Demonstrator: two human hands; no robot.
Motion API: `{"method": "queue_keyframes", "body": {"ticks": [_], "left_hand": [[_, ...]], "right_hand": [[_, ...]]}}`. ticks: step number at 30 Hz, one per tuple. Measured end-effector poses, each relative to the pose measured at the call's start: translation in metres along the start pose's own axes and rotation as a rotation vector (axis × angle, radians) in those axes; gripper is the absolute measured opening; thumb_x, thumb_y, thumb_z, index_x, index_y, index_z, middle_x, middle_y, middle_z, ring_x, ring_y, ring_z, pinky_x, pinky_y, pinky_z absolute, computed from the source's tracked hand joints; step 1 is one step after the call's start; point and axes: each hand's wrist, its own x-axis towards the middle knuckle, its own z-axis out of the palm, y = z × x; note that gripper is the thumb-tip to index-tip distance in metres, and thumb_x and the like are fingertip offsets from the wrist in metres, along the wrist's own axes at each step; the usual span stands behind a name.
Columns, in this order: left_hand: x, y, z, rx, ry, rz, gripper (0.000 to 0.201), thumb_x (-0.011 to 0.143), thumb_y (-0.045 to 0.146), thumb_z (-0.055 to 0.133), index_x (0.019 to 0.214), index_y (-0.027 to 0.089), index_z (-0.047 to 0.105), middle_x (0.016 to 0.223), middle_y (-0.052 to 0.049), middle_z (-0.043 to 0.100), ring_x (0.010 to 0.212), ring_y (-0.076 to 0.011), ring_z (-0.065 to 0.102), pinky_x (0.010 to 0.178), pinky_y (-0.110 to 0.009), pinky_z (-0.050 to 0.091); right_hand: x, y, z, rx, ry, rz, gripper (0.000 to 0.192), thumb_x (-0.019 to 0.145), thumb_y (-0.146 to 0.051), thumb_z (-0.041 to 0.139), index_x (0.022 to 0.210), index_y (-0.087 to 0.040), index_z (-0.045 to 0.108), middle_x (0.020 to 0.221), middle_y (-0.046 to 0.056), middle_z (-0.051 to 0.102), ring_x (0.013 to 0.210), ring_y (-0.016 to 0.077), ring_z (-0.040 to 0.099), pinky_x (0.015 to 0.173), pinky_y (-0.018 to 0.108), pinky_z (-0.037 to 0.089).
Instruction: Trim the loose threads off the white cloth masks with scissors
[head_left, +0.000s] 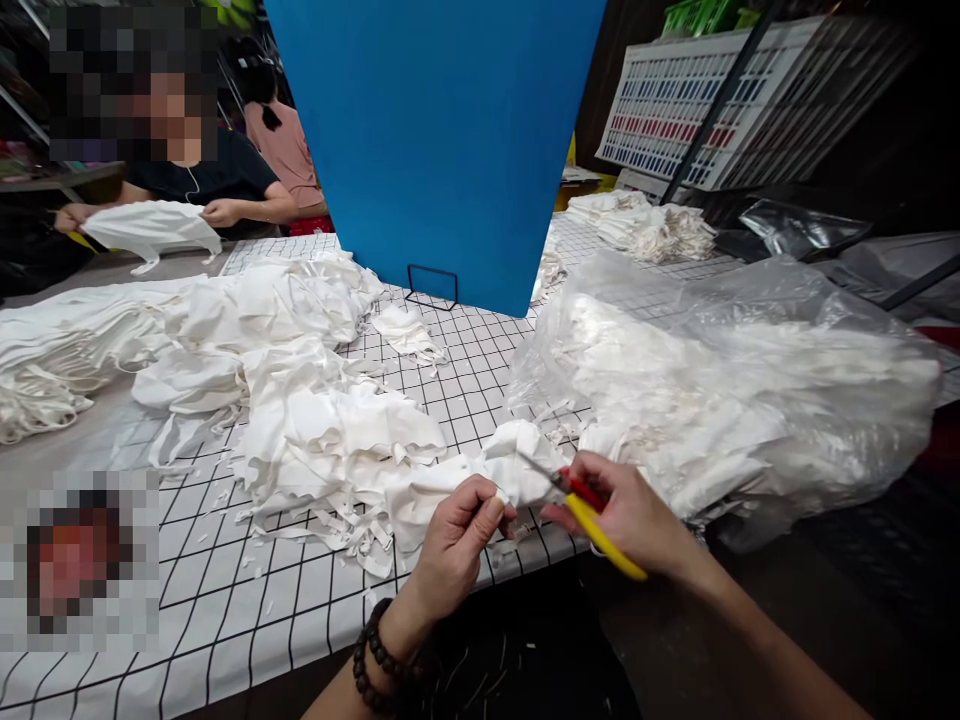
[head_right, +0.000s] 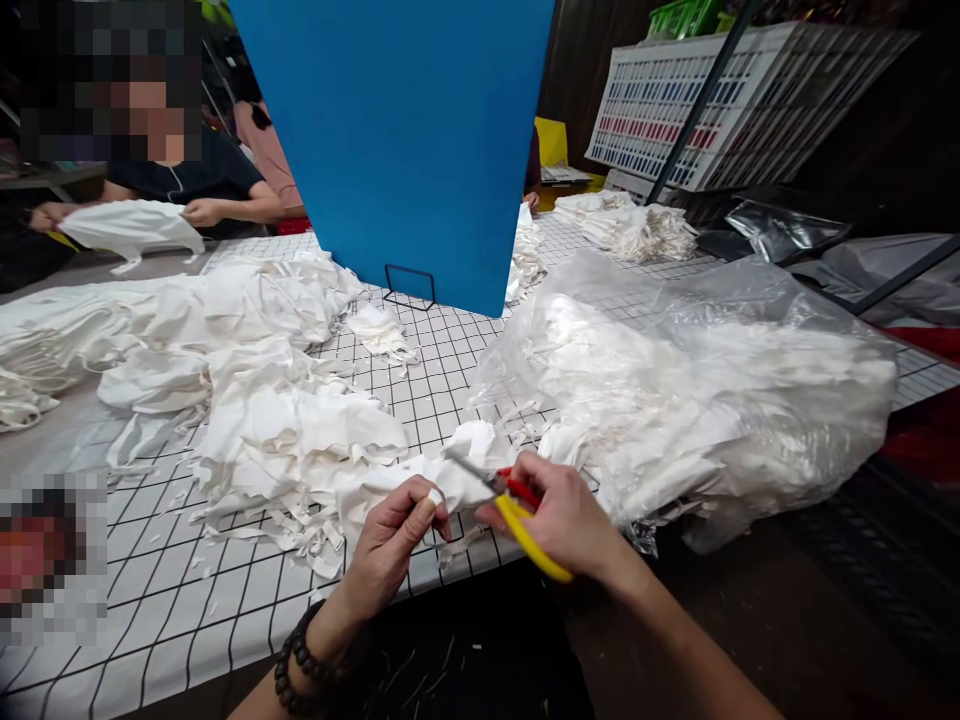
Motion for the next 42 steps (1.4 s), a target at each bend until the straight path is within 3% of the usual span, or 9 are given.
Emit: {"method": "queue_keyframes", "body": {"ticks": [5, 12, 17, 19, 24, 27, 32, 37, 42], "left_hand": [[-0.016, 0.008, 0.002, 0.194, -0.087, -0.001, 0.026, 0.095, 0.032, 0.05, 0.081, 0.016, 0.065, 0.079, -0.006, 0.06, 0.074, -0.0166, 0.056, 0.072, -0.029, 0.043], [-0.036, 0.003, 0.032, 0.455, -0.413, -0.001, 0.023, 0.095, 0.023, 0.048, 0.097, 0.018, 0.071, 0.093, -0.01, 0.072, 0.087, -0.0197, 0.064, 0.082, -0.03, 0.048], [-0.046, 0.007, 0.012, 0.667, -0.462, -0.014, 0.02, 0.089, 0.033, 0.06, 0.099, 0.021, 0.073, 0.125, -0.012, 0.065, 0.107, -0.0267, 0.064, 0.091, -0.033, 0.048], [-0.04, 0.016, -0.003, 0.746, -0.421, -0.044, 0.024, 0.09, 0.04, 0.057, 0.087, 0.022, 0.073, 0.115, -0.011, 0.069, 0.095, -0.0247, 0.068, 0.081, -0.03, 0.049], [0.008, 0.015, -0.033, 1.196, 0.073, -0.134, 0.039, 0.091, 0.049, 0.049, 0.075, 0.017, 0.065, 0.076, -0.01, 0.065, 0.07, -0.0235, 0.062, 0.064, -0.031, 0.042], [0.035, -0.001, -0.043, 1.28, 0.079, -0.26, 0.031, 0.082, 0.044, 0.06, 0.076, 0.014, 0.064, 0.072, -0.012, 0.065, 0.07, -0.026, 0.061, 0.061, -0.031, 0.04], [0.04, -0.005, -0.058, 1.184, 0.021, -0.279, 0.025, 0.081, 0.031, 0.059, 0.06, 0.017, 0.059, 0.059, -0.006, 0.062, 0.059, -0.0199, 0.058, 0.056, -0.028, 0.039], [0.011, 0.008, -0.051, 0.478, 0.368, -0.047, 0.027, 0.093, 0.039, 0.049, 0.094, 0.017, 0.065, 0.09, -0.006, 0.07, 0.086, -0.0187, 0.065, 0.079, -0.029, 0.049], [-0.025, -0.02, -0.018, -0.057, 0.591, -0.053, 0.031, 0.088, 0.042, 0.06, 0.106, 0.018, 0.065, 0.101, -0.007, 0.07, 0.099, -0.0204, 0.064, 0.089, -0.031, 0.049]], "right_hand": [[0.041, 0.017, -0.016, 0.184, 0.184, 0.118, 0.037, 0.07, -0.047, 0.075, 0.082, -0.023, 0.05, 0.082, 0.001, 0.066, 0.07, 0.0179, 0.061, 0.06, 0.028, 0.047], [0.065, 0.005, 0.017, -0.227, 0.023, 0.146, 0.024, 0.067, -0.033, 0.071, 0.072, -0.023, 0.05, 0.069, -0.002, 0.06, 0.062, 0.0163, 0.055, 0.053, 0.026, 0.038], [0.058, 0.015, 0.017, -0.189, 0.067, 0.18, 0.026, 0.073, -0.039, 0.065, 0.075, -0.023, 0.045, 0.07, -0.003, 0.058, 0.063, 0.0152, 0.054, 0.055, 0.025, 0.04], [0.052, 0.016, 0.021, -0.184, 0.049, 0.185, 0.031, 0.072, -0.043, 0.068, 0.076, -0.024, 0.044, 0.07, -0.003, 0.057, 0.062, 0.0155, 0.053, 0.054, 0.025, 0.04], [0.043, 0.007, 0.052, -0.243, 0.0, 0.156, 0.034, 0.068, -0.036, 0.074, 0.086, -0.023, 0.049, 0.074, 0.001, 0.062, 0.066, 0.019, 0.057, 0.056, 0.027, 0.036], [0.044, 0.003, 0.061, -0.237, 0.007, 0.126, 0.022, 0.07, -0.023, 0.067, 0.083, -0.022, 0.05, 0.075, 0.001, 0.063, 0.069, 0.0186, 0.058, 0.059, 0.026, 0.037], [0.057, -0.002, 0.04, -0.188, 0.119, 0.131, 0.015, 0.074, -0.023, 0.059, 0.086, -0.024, 0.049, 0.082, 0.001, 0.065, 0.072, 0.0186, 0.06, 0.061, 0.027, 0.042], [0.084, -0.008, 0.015, -0.204, 0.47, 0.087, 0.025, 0.075, -0.033, 0.062, 0.095, -0.023, 0.05, 0.092, 0.005, 0.067, 0.076, 0.0217, 0.061, 0.064, 0.031, 0.042], [0.09, -0.018, 0.014, -0.164, 0.439, 0.071, 0.027, 0.071, -0.031, 0.065, 0.093, -0.024, 0.052, 0.094, 0.004, 0.068, 0.073, 0.0199, 0.061, 0.063, 0.03, 0.044]]}}
